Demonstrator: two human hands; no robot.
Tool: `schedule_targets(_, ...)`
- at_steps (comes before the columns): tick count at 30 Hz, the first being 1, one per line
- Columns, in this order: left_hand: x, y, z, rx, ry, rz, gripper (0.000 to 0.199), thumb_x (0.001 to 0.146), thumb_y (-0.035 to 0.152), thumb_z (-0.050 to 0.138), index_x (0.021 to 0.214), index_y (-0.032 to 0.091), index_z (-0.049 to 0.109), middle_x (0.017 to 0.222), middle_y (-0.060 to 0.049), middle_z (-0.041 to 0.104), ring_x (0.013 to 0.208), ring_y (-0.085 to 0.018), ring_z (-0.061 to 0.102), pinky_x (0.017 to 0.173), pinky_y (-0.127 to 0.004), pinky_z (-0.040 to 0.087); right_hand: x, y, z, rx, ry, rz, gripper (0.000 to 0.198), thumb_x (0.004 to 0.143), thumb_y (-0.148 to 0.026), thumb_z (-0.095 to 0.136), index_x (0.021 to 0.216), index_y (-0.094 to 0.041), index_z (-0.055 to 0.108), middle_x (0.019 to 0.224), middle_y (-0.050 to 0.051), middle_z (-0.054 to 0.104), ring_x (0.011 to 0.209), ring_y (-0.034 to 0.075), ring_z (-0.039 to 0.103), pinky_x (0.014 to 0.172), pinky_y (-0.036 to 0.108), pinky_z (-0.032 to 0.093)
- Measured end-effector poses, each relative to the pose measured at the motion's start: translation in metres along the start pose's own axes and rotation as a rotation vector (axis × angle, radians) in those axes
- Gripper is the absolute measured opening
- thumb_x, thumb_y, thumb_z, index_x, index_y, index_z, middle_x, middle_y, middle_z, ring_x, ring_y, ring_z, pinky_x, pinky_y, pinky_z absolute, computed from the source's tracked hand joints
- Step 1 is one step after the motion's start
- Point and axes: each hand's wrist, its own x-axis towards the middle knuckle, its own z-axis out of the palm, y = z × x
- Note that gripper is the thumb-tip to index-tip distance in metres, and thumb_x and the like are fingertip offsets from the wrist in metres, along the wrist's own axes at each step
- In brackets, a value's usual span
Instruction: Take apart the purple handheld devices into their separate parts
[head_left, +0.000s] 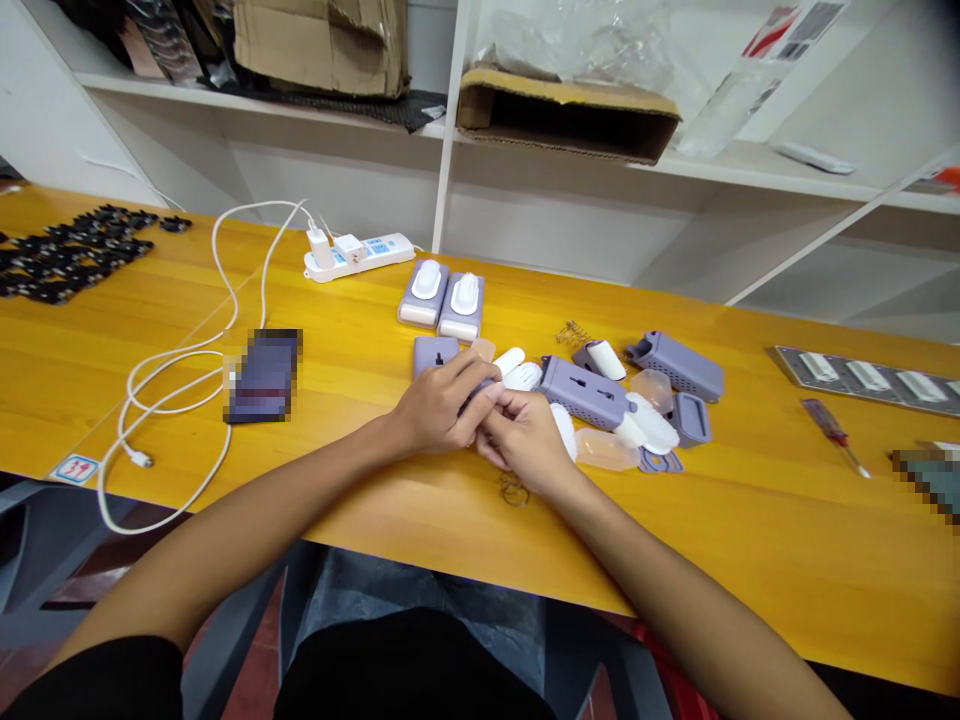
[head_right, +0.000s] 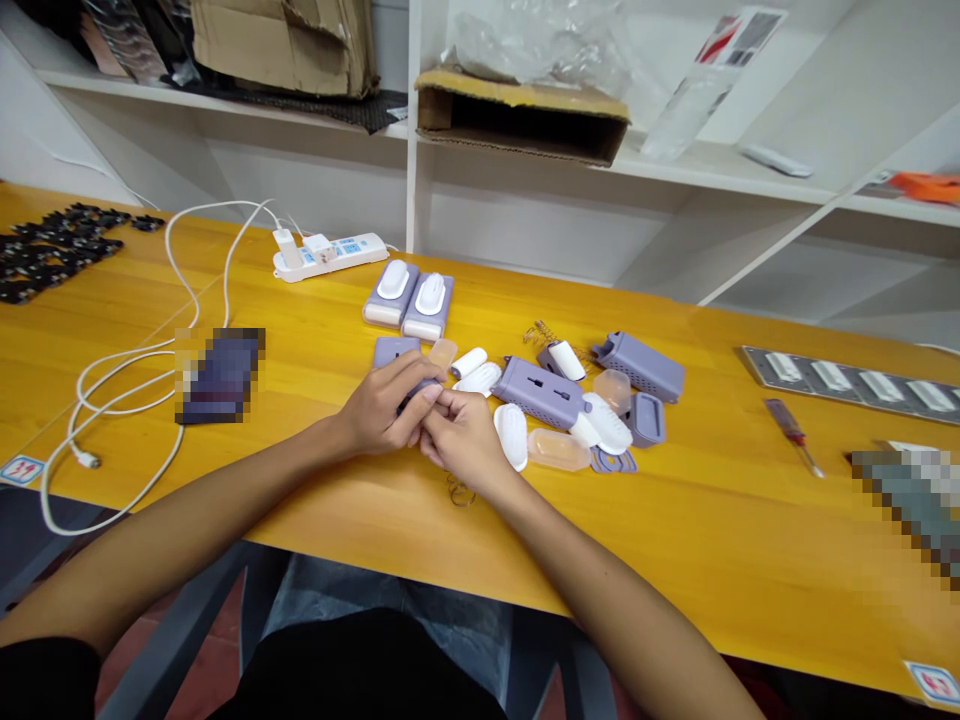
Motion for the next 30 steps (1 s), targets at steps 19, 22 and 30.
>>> schedule_targets(19, 0.0009, 0.0013, 0.0004, -0.023, 0.003, -0.013, 0.019, 0.118, 0.028, 0.046, 0.119, 0.019, 0.063, 0.108, -0.011, 0.075, 0.1, -0.022, 0.072, 0.085, -0.036, 0.059, -0.0025, 0.0043, -0.0042, -0.55, 0.181, -0.561, 0.042, 0.102, -0.033, 0.059, 0.063, -0.023, 0.046, 0.054, -0.004, 0.046, 0.052, 0.01, 0.037, 0.053, 0.026, 0.031)
schedule_targets(22, 0.0012, 0.0024, -0.0001, -0.032, 0.013, -0.002, 0.018, 0.117, 0.026, 0.046, 0.119, 0.018, 0.063, 0.108, -0.011, 0.076, 0.099, -0.022, 0.071, 0.084, -0.036, 0.06, -0.0026, 0.0037, -0.0061, -0.669, 0.201, -0.655, 0.038, 0.103, -0.028, 0.054, 0.066, -0.024, 0.048, 0.058, -0.002, 0.052, 0.053, 0.012, 0.039, 0.056, 0.028, 0.036)
schedule_targets(30, 0.0004, 0.0017, 0.0003, -0.018, -0.013, -0.026, 0.021, 0.117, 0.028, 0.045, 0.117, 0.019, 0.064, 0.108, -0.011, 0.075, 0.101, -0.023, 0.072, 0.086, -0.036, 0.06, -0.003, 0.0024, -0.0038, -0.396, 0.152, -0.33, 0.048, 0.098, -0.047, 0.067, 0.06, -0.024, 0.048, 0.05, -0.005, 0.044, 0.048, 0.01, 0.036, 0.049, 0.026, 0.029)
